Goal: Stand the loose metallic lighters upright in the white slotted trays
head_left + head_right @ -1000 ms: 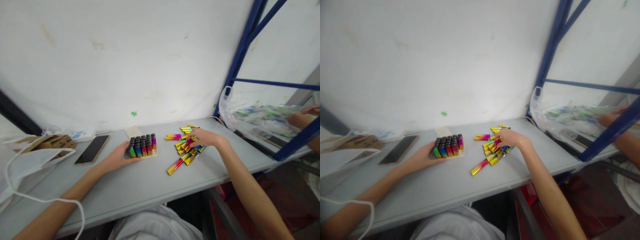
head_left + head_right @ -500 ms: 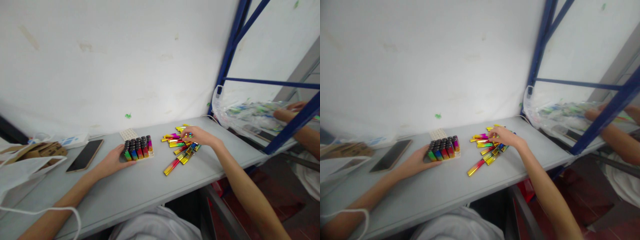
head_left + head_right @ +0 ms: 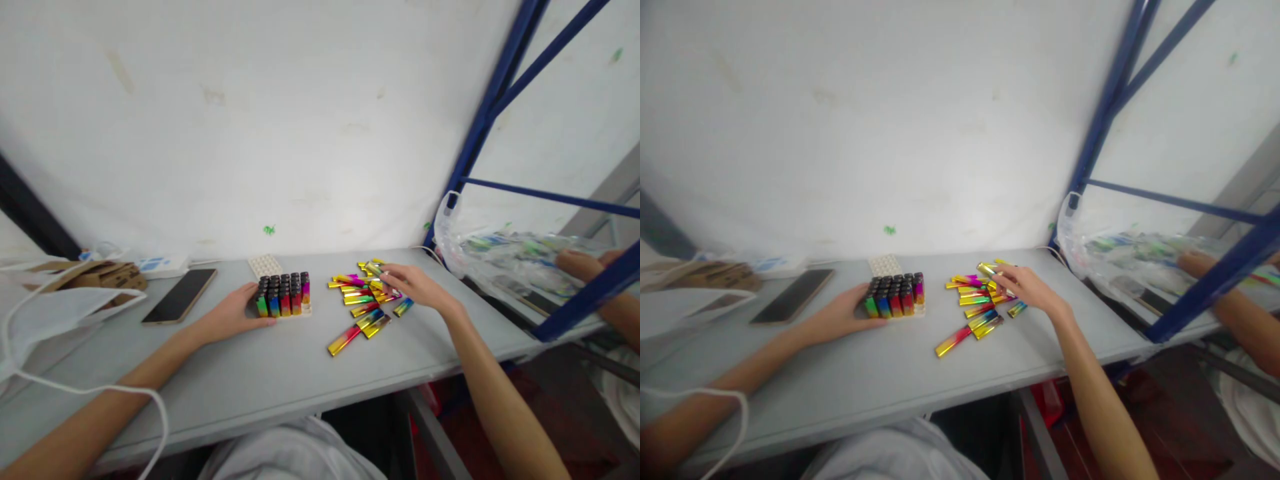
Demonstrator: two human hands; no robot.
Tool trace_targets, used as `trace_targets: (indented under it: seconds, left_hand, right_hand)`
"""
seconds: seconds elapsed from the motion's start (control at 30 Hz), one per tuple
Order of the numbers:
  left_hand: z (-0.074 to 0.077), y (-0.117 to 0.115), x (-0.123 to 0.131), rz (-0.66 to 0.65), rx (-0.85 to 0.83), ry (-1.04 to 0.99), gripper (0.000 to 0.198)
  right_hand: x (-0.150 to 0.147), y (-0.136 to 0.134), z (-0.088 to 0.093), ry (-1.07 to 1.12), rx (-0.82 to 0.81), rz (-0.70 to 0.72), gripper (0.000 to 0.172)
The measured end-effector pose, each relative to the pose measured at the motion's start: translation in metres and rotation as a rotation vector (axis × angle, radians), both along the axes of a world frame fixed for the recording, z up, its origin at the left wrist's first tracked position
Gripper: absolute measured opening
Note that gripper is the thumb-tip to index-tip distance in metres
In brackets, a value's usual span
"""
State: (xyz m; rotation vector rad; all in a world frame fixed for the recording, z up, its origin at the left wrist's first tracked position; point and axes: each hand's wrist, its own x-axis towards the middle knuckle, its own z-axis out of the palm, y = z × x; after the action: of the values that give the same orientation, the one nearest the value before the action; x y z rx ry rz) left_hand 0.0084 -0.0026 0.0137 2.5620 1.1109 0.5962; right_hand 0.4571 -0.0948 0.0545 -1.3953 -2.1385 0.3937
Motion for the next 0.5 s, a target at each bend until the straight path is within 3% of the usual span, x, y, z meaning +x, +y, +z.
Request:
trace_targets:
  seconds: [0.13,0.27,0.37,0.5]
  left_hand:
    - [-0.001,0.000,0.000,0.028,-0.020,0.014,0.076]
    - [-0.003,0.001,0.000,0.045,-0.016,-0.005,0.079]
    - [-0.005,0.002,-0.001,0.023,-0.013,-0.007,0.077]
    - [-0.007,0.003,-0.001,0.015,-0.007,0.008,0.077]
  right_hand:
    - [-0.035,0.031,0.016,0.210,0.121,-0.015,0.050]
    - [-0.079,0.068,0.020,0.431,0.127,0.013,0.051]
    - [-0.107,0.080,0.008,0.534,0.097,0.066,0.058]
    - [-0.128,0.076,-0.018,0.751,-0.170,0.176,0.051]
